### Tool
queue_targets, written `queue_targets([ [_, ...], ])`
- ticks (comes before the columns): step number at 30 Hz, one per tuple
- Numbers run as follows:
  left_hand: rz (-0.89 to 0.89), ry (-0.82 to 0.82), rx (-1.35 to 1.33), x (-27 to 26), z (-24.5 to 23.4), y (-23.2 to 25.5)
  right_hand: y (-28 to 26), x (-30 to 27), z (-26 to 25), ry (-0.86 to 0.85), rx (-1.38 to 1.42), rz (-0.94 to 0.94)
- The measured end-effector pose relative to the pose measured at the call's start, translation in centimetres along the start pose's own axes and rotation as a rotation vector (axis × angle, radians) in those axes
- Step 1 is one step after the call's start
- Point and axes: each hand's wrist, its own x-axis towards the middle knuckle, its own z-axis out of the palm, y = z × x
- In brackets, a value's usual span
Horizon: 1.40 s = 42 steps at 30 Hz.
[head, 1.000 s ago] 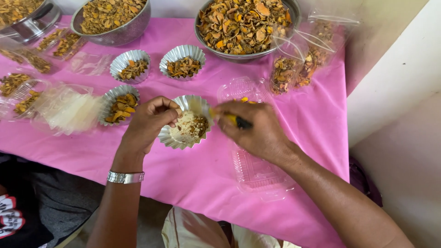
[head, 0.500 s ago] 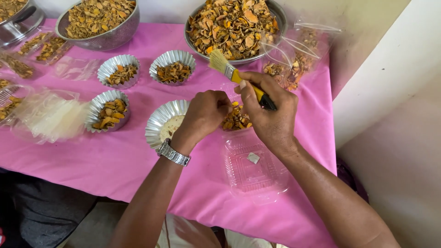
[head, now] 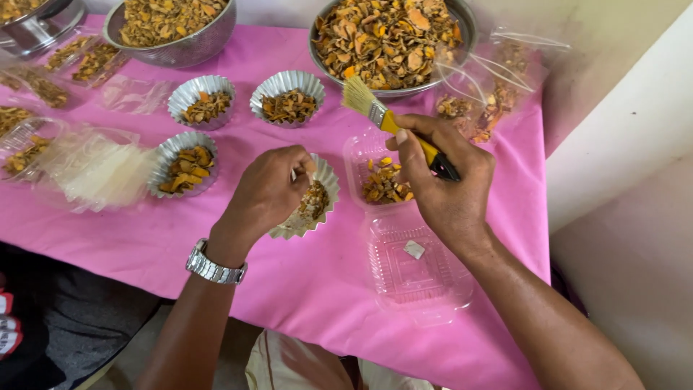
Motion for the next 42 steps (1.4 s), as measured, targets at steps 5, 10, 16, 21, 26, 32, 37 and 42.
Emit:
queue_targets([
  [5,-0.118,-0.161,0.043,-1.6,0.6,-0.3,0.3,-0.3,0.2,-0.036,-0.009,0.02],
  [10,-0.163,-0.257,0.141,-1.2,1.7,-0.1,0.5,-0.4,0.2,-0.054,-0.045,0.016],
  [16,-0.067,-0.185,0.123,-0.8,3.3,-2.4,1.1,-0.5,0.3,-0.08,-0.06,0.017],
  [21,-0.07,-0.092,-0.092,-1.2,1.0,-2.8,1.1,-0.7,0.5,-0.076,-0.039,0.031],
  [26,0.006,-0.073,0.001,-1.4,1.0,-4.4,0.5,-0.4,0.7,-0.095,-0.053,-0.004],
  [32,-0.055,-0.119,-0.011,-1.7,1.2,-3.3,0.4,-0.6,0.6,-0.096,-0.062,-0.015],
  [37,-0.064,-0.11,-0.018,-1.4,0.9,-2.5,0.3,-0.6,0.7,-0.092,-0.054,-0.013],
  [42,-0.103,-0.082,0.016,-1.4,0.6,-3.7,0.3,-0.7,0.8,-0.068,-0.074,-0.026],
])
